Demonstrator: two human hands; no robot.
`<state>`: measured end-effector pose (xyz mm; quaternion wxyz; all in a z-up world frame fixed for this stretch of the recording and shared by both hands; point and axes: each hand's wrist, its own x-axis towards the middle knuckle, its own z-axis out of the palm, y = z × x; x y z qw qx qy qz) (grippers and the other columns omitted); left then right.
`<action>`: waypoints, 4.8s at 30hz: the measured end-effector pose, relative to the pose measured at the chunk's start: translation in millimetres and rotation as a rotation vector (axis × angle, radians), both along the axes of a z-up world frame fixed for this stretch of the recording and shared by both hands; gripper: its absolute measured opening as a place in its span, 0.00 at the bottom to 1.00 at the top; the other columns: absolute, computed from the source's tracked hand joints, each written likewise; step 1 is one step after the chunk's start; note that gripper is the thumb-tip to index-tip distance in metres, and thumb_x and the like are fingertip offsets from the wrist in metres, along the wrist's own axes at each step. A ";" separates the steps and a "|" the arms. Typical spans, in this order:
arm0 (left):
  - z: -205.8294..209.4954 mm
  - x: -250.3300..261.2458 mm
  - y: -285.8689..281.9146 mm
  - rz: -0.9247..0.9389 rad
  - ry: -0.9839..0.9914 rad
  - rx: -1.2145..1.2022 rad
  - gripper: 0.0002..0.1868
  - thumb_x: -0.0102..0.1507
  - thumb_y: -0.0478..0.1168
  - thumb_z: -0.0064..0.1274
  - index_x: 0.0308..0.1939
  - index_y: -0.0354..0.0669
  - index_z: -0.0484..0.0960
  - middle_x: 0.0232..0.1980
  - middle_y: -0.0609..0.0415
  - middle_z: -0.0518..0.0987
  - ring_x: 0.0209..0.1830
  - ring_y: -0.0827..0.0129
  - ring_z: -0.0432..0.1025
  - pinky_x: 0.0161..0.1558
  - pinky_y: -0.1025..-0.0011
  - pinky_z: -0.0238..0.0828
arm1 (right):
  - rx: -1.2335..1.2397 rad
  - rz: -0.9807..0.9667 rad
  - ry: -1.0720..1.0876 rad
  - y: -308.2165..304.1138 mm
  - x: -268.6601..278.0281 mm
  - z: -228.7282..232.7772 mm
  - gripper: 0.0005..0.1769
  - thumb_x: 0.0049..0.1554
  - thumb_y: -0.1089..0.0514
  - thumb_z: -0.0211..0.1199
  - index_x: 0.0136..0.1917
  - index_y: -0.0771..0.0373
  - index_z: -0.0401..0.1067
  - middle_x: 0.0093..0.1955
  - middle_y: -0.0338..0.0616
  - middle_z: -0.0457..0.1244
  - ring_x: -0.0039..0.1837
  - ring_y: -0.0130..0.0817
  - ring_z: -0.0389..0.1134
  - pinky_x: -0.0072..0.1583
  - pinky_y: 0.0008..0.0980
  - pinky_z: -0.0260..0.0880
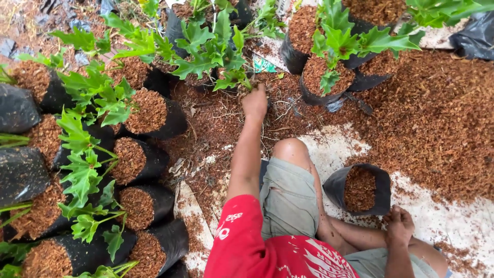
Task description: The person is repotting small plants into larger nursery bags, filling them with a brown organic potting medium.
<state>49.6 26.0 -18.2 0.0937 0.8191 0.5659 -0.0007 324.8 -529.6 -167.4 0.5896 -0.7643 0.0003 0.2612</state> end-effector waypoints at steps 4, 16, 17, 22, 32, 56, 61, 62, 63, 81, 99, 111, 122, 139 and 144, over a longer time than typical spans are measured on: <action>-25.5 -0.6 -6.0 0.065 -0.127 0.042 0.09 0.73 0.37 0.37 0.52 0.38 0.70 0.36 0.47 0.79 0.27 0.60 0.76 0.32 0.59 0.81 | -0.002 0.036 -0.046 -7.9 4.5 -10.4 0.09 0.74 0.58 0.55 0.64 0.62 0.67 0.51 0.37 0.63 0.48 0.24 0.64 0.52 0.22 0.69; -64.6 -62.6 -13.3 0.309 -0.663 0.203 0.34 0.64 0.57 0.53 0.69 0.42 0.69 0.70 0.47 0.67 0.71 0.53 0.60 0.72 0.48 0.51 | -0.059 0.094 -0.072 -14.3 22.5 -32.0 0.08 0.72 0.62 0.51 0.63 0.63 0.66 0.52 0.41 0.64 0.48 0.27 0.64 0.50 0.22 0.66; -54.9 -55.0 -5.9 0.261 -0.582 0.079 0.34 0.66 0.59 0.46 0.71 0.49 0.67 0.75 0.50 0.62 0.77 0.50 0.51 0.72 0.40 0.47 | -0.079 0.088 -0.067 -14.4 22.8 -32.3 0.08 0.73 0.60 0.52 0.63 0.63 0.66 0.52 0.41 0.64 0.48 0.27 0.65 0.50 0.23 0.67; -42.4 -22.5 1.8 0.161 -0.415 -0.055 0.30 0.67 0.59 0.46 0.69 0.49 0.71 0.72 0.54 0.70 0.77 0.53 0.56 0.68 0.41 0.56 | -0.097 0.049 -0.044 -6.9 10.6 -14.5 0.09 0.73 0.59 0.55 0.63 0.64 0.67 0.52 0.41 0.63 0.48 0.27 0.65 0.50 0.24 0.68; -35.1 -25.6 -27.5 -0.050 -0.623 -0.137 0.17 0.69 0.49 0.39 0.60 0.61 0.76 0.60 0.53 0.73 0.56 0.56 0.63 0.55 0.45 0.55 | -0.123 0.096 -0.040 3.4 -6.6 13.0 0.12 0.70 0.58 0.58 0.64 0.65 0.68 0.52 0.41 0.63 0.48 0.26 0.64 0.50 0.23 0.66; -19.3 -26.1 -1.3 0.490 -0.944 -0.300 0.19 0.70 0.29 0.34 0.61 0.42 0.74 0.50 0.46 0.80 0.34 0.63 0.76 0.35 0.66 0.78 | -0.093 0.100 -0.030 -3.6 -5.1 6.8 0.11 0.70 0.65 0.51 0.65 0.65 0.67 0.51 0.42 0.63 0.49 0.28 0.64 0.53 0.26 0.68; -26.4 -40.1 4.1 0.650 -1.279 -0.421 0.18 0.76 0.44 0.30 0.58 0.34 0.69 0.36 0.54 0.69 0.22 0.74 0.66 0.29 0.75 0.73 | -0.100 0.096 -0.023 3.7 -6.7 10.2 0.10 0.72 0.63 0.52 0.65 0.64 0.67 0.50 0.41 0.63 0.48 0.27 0.64 0.52 0.25 0.67; -34.1 -43.3 3.3 0.626 -1.578 -0.428 0.14 0.75 0.42 0.34 0.57 0.36 0.64 0.46 0.47 0.73 0.26 0.71 0.70 0.32 0.74 0.76 | -0.081 0.098 -0.036 1.6 -7.9 10.4 0.10 0.72 0.61 0.53 0.65 0.65 0.67 0.51 0.41 0.63 0.49 0.28 0.64 0.53 0.25 0.68; -41.7 -46.2 2.6 0.591 -1.878 -0.432 0.12 0.74 0.41 0.37 0.57 0.37 0.59 0.56 0.39 0.77 0.29 0.68 0.74 0.34 0.72 0.79 | -0.062 0.099 -0.048 -0.4 -8.6 10.6 0.10 0.73 0.60 0.54 0.65 0.65 0.67 0.51 0.42 0.63 0.49 0.28 0.65 0.54 0.25 0.68; -52.2 -72.4 5.6 0.247 -0.459 0.079 0.13 0.65 0.26 0.48 0.47 0.41 0.84 0.45 0.48 0.85 0.41 0.62 0.80 0.45 0.65 0.82 | -0.130 0.076 -0.015 5.0 -17.2 25.8 0.11 0.72 0.60 0.55 0.67 0.62 0.69 0.51 0.41 0.63 0.50 0.27 0.64 0.54 0.27 0.69; -94.9 -89.8 27.5 0.958 -0.637 0.168 0.09 0.69 0.37 0.49 0.51 0.51 0.80 0.57 0.58 0.72 0.55 0.67 0.65 0.58 0.65 0.61 | 0.004 0.047 0.018 -4.0 -15.4 11.8 0.12 0.72 0.62 0.54 0.67 0.63 0.68 0.52 0.43 0.63 0.52 0.31 0.65 0.56 0.29 0.69; -64.9 -74.5 -7.3 0.481 -0.800 0.001 0.44 0.66 0.64 0.46 0.74 0.34 0.60 0.73 0.33 0.64 0.74 0.42 0.59 0.70 0.44 0.58 | -0.055 0.114 -0.010 3.0 -13.1 13.7 0.14 0.69 0.69 0.53 0.67 0.64 0.68 0.53 0.42 0.62 0.49 0.28 0.62 0.52 0.26 0.66; -85.5 -101.2 26.9 0.839 -0.765 0.332 0.16 0.62 0.37 0.59 0.51 0.46 0.73 0.53 0.55 0.70 0.51 0.66 0.67 0.57 0.64 0.62 | -0.013 0.117 -0.012 2.0 -15.2 14.4 0.10 0.72 0.64 0.54 0.66 0.65 0.69 0.51 0.43 0.62 0.47 0.29 0.62 0.51 0.27 0.66; -82.6 -32.3 7.1 0.115 -0.437 0.123 0.09 0.69 0.41 0.46 0.41 0.47 0.82 0.31 0.54 0.81 0.25 0.64 0.73 0.27 0.66 0.70 | -0.010 0.047 -0.015 2.0 -22.8 19.5 0.12 0.71 0.64 0.56 0.66 0.67 0.68 0.55 0.48 0.64 0.54 0.35 0.66 0.59 0.33 0.69; 11.6 -36.5 -37.2 -0.057 -0.662 0.240 0.09 0.65 0.40 0.57 0.48 0.48 0.88 0.41 0.54 0.86 0.30 0.60 0.77 0.34 0.63 0.73 | 0.122 0.106 -0.050 7.8 -15.9 29.0 0.24 0.65 0.64 0.60 0.72 0.70 0.61 0.55 0.50 0.63 0.56 0.38 0.65 0.60 0.34 0.68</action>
